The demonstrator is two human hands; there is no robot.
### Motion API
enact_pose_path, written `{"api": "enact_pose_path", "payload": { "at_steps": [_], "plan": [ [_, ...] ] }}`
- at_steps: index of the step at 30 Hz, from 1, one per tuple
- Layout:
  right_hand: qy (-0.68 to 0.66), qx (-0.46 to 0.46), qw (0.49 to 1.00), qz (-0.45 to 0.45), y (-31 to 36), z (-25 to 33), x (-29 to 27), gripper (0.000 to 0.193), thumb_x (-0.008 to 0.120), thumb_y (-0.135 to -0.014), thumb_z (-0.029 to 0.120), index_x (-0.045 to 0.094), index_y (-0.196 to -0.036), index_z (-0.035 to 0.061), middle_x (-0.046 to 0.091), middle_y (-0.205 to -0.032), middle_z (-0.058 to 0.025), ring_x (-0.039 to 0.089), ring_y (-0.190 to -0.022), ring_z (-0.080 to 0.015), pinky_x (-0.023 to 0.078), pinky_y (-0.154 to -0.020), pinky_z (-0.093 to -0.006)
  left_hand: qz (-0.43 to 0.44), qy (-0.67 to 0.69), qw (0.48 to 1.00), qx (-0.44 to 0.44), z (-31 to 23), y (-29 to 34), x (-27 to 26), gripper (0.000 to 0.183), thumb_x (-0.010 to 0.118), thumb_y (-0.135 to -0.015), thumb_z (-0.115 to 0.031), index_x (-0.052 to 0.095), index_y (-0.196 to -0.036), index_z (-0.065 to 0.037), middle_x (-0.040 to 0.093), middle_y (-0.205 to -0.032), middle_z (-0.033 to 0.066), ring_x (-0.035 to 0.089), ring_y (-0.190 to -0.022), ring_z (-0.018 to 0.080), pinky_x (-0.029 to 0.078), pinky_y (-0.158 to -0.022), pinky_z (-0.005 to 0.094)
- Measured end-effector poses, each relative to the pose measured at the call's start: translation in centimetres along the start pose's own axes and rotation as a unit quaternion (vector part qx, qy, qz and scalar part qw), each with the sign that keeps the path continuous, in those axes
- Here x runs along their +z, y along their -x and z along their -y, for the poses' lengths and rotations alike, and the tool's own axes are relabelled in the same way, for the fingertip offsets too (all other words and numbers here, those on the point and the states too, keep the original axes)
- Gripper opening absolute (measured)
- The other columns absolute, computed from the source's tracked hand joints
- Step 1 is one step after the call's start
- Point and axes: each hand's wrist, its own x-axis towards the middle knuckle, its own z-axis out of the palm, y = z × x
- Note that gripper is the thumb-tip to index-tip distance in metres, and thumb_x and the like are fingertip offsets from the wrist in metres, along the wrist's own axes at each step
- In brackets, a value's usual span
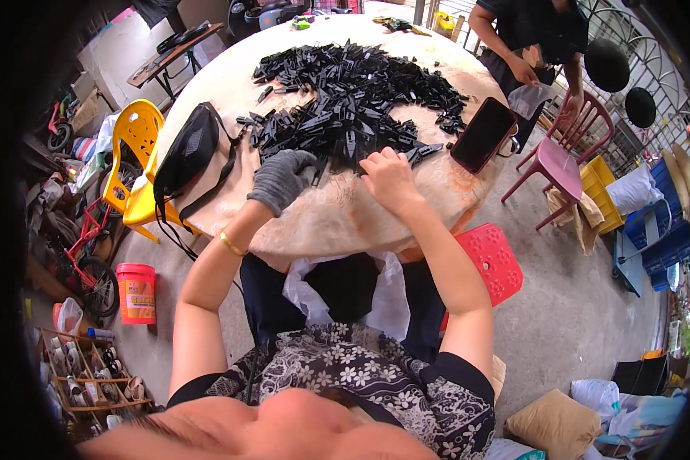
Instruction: The person takes items out of a mesh bag, unpacks parts from a small packet, and assembles black plastic clips by fitting small inserts into them by hand.
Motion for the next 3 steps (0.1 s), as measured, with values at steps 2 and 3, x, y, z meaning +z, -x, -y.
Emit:
{"api": "enact_pose_path", "payload": {
  "at_steps": [2, 3],
  "plan": [
    [-0.009, -0.01, 1.0, 0.022, 0.4, -0.2, 0.4, 0.028, 0.07, -0.069, 0.024, 0.066, -0.095, 0.012, 0.059, -0.092, -0.0036, 0.051, -0.092, -0.0207, 0.039, -0.078, -0.0355, 0.075, 0.009, 0.997, -0.023, -0.6, 1.0, -1.4, 0.02, 0.065, -0.076, -0.022, 0.067, -0.092, -0.009, 0.064, -0.081, 0.0164, 0.062, -0.078, 0.0281, 0.049, -0.074, 0.0373],
    [-0.013, -0.004, 0.999, 0.045, 0.4, 0.0, 0.4, 0.032, 0.071, -0.068, 0.024, 0.065, -0.098, 0.0122, 0.059, -0.093, -0.0038, 0.051, -0.093, -0.0208, 0.039, -0.079, -0.0356, 0.145, 0.016, 0.988, -0.046, -1.1, 1.6, -2.6, 0.021, 0.067, -0.076, -0.021, 0.067, -0.093, -0.01, 0.065, -0.081, 0.0149, 0.064, -0.08, 0.0225, 0.049, -0.075, 0.0347]
  ]
}}
